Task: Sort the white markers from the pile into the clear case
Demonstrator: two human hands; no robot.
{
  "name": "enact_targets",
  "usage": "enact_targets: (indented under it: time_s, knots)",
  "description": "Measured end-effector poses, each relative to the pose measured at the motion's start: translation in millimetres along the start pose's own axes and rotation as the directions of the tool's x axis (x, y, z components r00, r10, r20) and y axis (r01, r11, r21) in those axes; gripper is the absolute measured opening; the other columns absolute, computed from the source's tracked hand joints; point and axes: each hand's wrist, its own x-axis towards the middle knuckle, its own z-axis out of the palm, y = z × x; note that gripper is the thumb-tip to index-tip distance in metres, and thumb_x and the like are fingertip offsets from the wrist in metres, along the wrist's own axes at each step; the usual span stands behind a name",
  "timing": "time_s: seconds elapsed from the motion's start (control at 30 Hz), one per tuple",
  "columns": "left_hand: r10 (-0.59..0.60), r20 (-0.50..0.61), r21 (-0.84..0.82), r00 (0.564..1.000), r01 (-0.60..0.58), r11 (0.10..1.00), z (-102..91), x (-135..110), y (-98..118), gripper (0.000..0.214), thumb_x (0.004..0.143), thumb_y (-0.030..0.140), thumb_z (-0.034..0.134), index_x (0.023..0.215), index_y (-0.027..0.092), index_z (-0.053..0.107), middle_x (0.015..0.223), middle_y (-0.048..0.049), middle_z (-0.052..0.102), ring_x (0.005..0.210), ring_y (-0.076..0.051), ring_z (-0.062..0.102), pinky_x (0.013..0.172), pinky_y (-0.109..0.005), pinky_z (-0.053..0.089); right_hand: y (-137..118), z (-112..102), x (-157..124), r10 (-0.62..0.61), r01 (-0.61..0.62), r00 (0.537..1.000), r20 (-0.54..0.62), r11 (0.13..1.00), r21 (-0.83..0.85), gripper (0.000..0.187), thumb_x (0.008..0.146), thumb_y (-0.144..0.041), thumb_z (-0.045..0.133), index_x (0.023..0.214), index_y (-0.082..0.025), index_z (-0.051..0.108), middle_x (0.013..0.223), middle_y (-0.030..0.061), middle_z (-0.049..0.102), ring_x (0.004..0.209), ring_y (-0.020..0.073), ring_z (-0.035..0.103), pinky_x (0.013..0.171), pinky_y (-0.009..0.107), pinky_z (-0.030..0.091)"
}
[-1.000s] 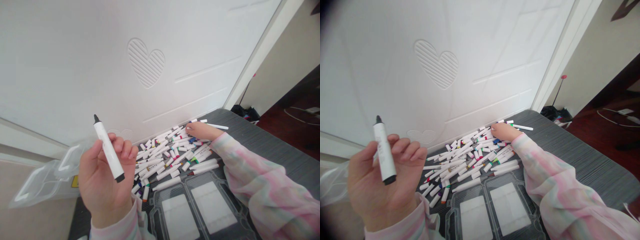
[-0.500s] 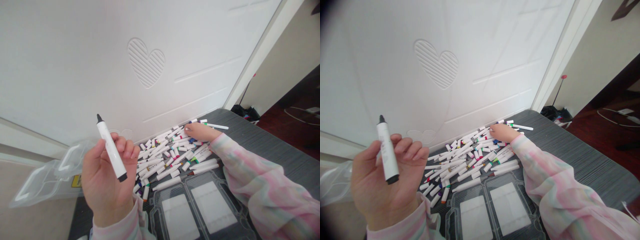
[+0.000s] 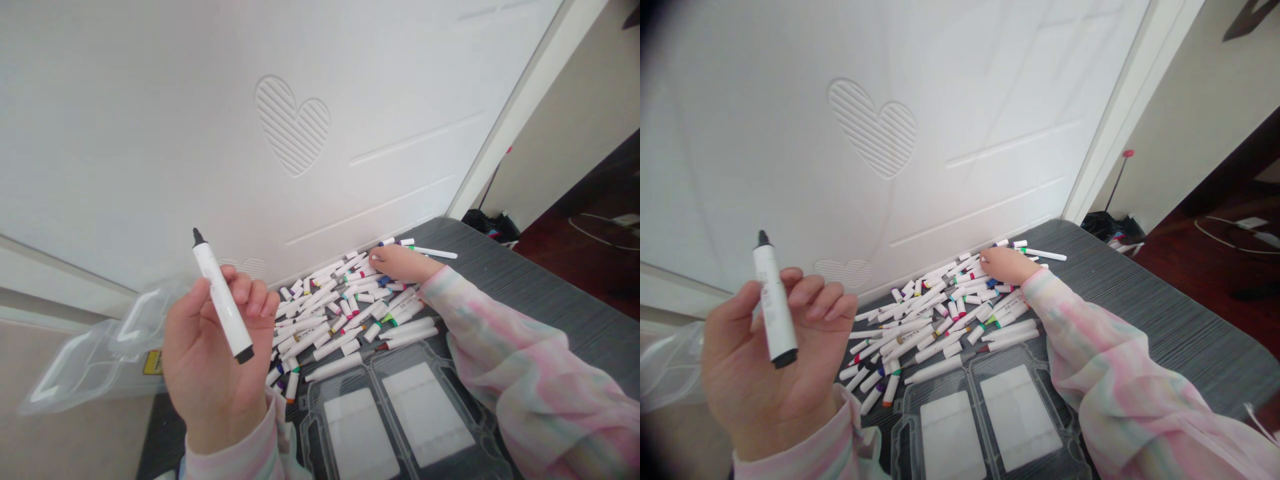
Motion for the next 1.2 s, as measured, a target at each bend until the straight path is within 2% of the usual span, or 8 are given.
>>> enact_targets:
  time_s: [0.43,0.77,1.2]
  knots:
    - [-0.004,-0.003,-0.011,1.000,0.004,1.000,-0.8,0,0,0.017,0.075,0.028,0.047,0.071,0.013,0.054,0.056,0.0028,0.038,0.051,-0.006,0.037,0.048,-0.020,0.037,2,2,2,0.013,-0.013,1.000,-0.012,1.000,0.024,0.029,0.081,-0.024,0.033,0.083,-0.013,0.059,0.091,0.0131,0.064,0.086,0.0219,0.058,0.071,0.027,0.039]
    - [-0.003,-0.017,-0.011,1.000,0.003,1.000,-2.3,1,-1,0.017,0.075,0.027,0.047,0.070,0.013,0.054,0.056,0.0027,0.039,0.050,-0.006,0.036,0.047,-0.020,0.037,2,-6,0,-0.005,0.006,1.000,-0.013,0.992,0.129,0.028,0.080,-0.026,0.036,0.091,-0.016,0.060,0.092,0.0076,0.064,0.083,0.0170,0.057,0.071,0.023,0.039]
    - [-0.006,0.003,-0.020,1.000,0.006,1.000,-9.4,2,1,0.017,0.075,0.027,0.046,0.072,0.012,0.053,0.057,0.0029,0.039,0.051,-0.006,0.036,0.048,-0.020,0.037,12,-15,-3,0.030,-0.023,0.999,-0.032,0.982,0.187,0.029,0.079,-0.022,0.035,0.094,-0.015,0.058,0.094,0.0068,0.063,0.084,0.0168,0.056,0.072,0.023,0.039]
